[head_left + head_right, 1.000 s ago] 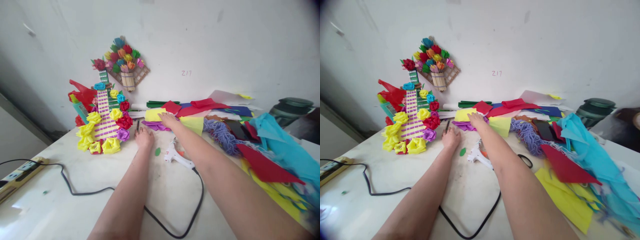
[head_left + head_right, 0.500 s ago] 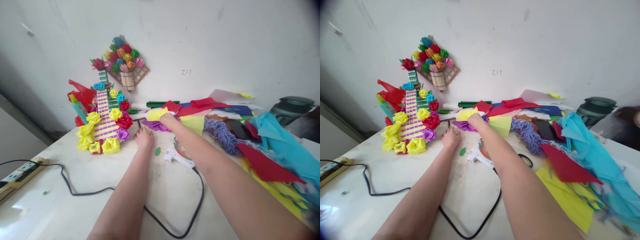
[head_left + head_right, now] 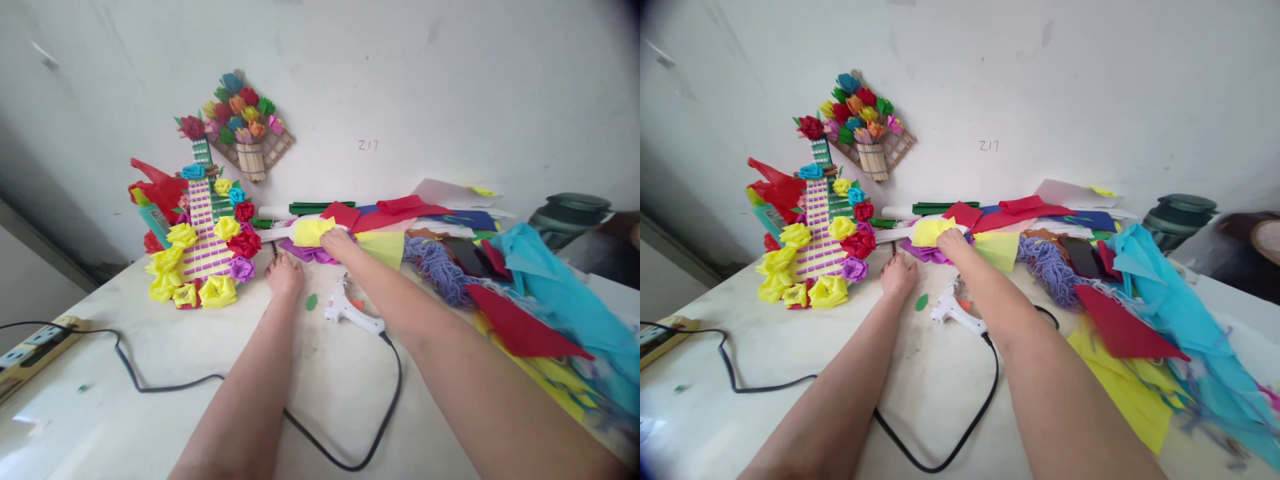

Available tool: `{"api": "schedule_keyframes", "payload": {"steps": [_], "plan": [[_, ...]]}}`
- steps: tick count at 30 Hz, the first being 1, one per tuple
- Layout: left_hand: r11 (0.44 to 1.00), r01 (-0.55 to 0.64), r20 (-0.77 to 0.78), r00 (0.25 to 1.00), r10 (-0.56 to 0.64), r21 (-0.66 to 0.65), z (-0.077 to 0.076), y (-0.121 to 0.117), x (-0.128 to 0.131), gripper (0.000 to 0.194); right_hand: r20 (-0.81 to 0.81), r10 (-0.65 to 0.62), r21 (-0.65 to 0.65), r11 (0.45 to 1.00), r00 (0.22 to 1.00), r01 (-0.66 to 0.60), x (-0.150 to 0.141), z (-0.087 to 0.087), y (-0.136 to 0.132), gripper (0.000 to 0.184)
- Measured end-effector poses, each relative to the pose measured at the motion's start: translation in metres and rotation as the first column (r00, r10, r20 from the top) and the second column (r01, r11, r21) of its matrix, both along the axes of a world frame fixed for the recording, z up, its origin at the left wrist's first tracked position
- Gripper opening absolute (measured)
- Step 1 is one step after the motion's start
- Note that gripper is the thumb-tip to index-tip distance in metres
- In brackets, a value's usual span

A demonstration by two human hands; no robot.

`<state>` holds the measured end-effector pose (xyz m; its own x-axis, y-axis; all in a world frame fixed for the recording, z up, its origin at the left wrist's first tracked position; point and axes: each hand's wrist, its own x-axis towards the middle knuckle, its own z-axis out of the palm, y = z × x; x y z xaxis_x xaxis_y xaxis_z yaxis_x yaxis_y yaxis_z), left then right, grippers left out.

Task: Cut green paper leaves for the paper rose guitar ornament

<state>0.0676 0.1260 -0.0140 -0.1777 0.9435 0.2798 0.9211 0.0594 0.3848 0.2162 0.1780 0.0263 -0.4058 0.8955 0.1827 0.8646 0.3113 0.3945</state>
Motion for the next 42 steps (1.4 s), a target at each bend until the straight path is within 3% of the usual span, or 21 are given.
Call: {"api": "schedule_keyframes", "payload": {"steps": [5,11,14,22,28,35,42], "plan": [[1.0,-0.014,-0.025,1.0,0.014,-0.005,-0.002,0.001,-0.001,0.05,-0.071,-0.029,-0.012,1.0,0.997,0.028,0.007,0.002,-0.005,0.03],[0.997,0.067,-0.027,0.997,-0.068,-0.039,-0.001,0.004,-0.002,0.05,-0.234,-0.054,-0.012,0.999,0.971,0.052,0.013,0.006,-0.015,0.04],[0.994,0.093,-0.025,0.995,-0.094,-0.053,-0.001,0.004,-0.001,0.05,-0.288,-0.042,0.017,0.999,0.957,0.049,0.015,0.012,-0.028,0.034],[0.983,0.183,-0.141,0.973,-0.183,-0.012,-0.001,-0.001,0.001,0.056,-0.43,-0.247,-0.089,0.969,0.868,0.231,0.034,0.02,-0.067,0.03],[0.968,0.245,-0.205,0.951,-0.23,0.051,-0.002,-0.001,0.004,0.054,-0.457,-0.458,-0.193,0.888,0.762,0.418,0.064,0.017,-0.092,0.029],[0.919,0.376,-0.248,0.907,-0.339,0.119,-0.002,0.002,0.006,0.051,-0.391,-0.588,-0.31,0.808,0.708,0.5,0.091,0.008,-0.103,0.032],[0.844,0.515,-0.218,0.85,-0.48,0.151,-0.005,0.009,0.015,0.05,-0.543,-0.526,-0.316,0.85,0.654,0.422,0.105,-0.009,-0.101,0.05]]}}
